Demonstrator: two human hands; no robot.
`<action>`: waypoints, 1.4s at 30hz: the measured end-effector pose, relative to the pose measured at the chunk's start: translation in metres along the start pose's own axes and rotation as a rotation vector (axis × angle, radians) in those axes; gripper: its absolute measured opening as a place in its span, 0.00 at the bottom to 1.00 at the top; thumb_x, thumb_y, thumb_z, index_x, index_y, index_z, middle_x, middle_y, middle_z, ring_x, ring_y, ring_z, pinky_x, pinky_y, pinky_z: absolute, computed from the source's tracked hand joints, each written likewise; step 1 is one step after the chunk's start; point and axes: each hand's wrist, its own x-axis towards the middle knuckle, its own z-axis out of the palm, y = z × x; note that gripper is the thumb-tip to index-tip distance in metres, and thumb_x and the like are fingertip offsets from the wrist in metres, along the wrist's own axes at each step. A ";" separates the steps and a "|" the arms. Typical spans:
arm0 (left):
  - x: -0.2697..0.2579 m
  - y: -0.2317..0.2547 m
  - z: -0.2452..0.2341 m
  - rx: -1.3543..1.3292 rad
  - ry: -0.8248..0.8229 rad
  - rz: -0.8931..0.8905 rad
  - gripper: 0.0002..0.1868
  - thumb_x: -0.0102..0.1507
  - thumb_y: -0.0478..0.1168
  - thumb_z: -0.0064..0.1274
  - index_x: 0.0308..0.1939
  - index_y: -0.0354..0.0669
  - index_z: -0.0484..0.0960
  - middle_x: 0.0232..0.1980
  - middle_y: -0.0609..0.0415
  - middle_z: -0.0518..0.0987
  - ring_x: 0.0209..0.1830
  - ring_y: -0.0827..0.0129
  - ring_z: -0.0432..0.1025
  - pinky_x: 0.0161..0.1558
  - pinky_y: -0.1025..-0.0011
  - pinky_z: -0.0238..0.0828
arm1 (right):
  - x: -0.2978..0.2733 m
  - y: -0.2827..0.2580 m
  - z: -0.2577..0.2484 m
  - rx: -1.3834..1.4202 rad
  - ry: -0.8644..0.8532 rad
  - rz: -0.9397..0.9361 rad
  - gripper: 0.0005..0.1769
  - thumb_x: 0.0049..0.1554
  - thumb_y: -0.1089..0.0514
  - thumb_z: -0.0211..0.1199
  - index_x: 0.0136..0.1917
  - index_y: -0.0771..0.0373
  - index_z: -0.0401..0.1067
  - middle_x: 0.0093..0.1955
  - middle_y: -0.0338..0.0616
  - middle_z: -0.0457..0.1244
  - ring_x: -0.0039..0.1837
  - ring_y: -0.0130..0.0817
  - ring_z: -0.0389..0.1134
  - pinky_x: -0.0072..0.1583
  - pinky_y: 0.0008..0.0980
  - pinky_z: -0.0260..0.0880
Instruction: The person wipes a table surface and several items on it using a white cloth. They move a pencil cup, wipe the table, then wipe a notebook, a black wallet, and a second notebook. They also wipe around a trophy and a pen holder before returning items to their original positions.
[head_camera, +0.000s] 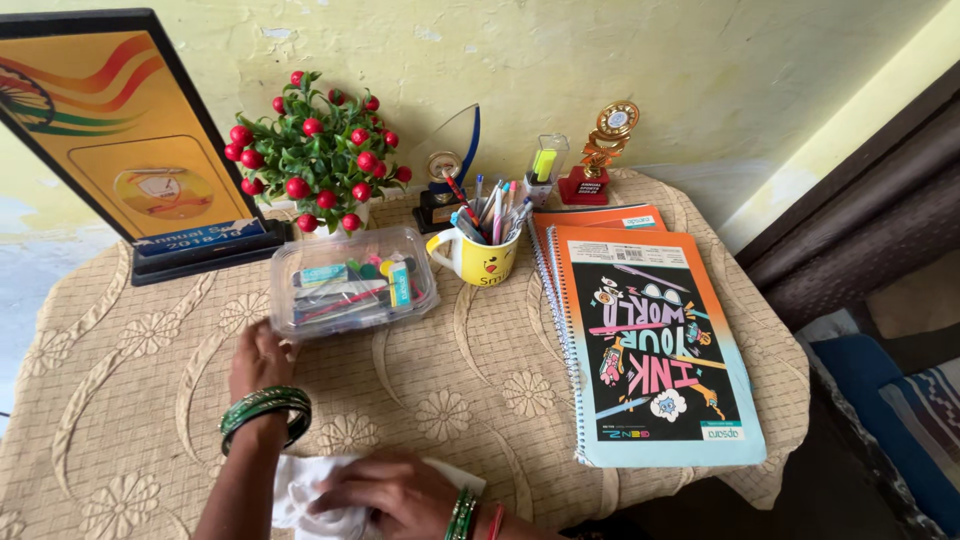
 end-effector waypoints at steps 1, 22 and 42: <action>-0.002 -0.005 -0.002 0.176 -0.025 0.004 0.24 0.72 0.49 0.37 0.66 0.44 0.76 0.58 0.41 0.81 0.56 0.52 0.78 0.56 0.57 0.75 | -0.002 0.005 -0.003 0.011 -0.018 -0.030 0.25 0.51 0.71 0.63 0.62 0.59 0.75 0.65 0.48 0.68 0.68 0.47 0.68 0.69 0.44 0.66; -0.028 -0.028 -0.007 1.170 -0.456 0.067 0.74 0.40 0.86 0.57 0.79 0.76 0.30 0.83 0.74 0.24 0.83 0.69 0.24 0.66 0.18 0.20 | -0.035 0.043 -0.052 0.056 0.217 0.806 0.22 0.67 0.64 0.53 0.72 0.49 0.68 0.71 0.39 0.65 0.69 0.33 0.69 0.67 0.34 0.73; -0.007 -0.042 -0.051 1.045 -0.407 0.199 0.64 0.46 0.72 0.62 0.79 0.72 0.42 0.85 0.59 0.32 0.83 0.50 0.32 0.65 0.21 0.44 | -0.033 0.032 -0.046 -0.455 0.435 0.668 0.32 0.48 0.75 0.58 0.66 0.62 0.71 0.74 0.53 0.59 0.75 0.50 0.58 0.73 0.44 0.59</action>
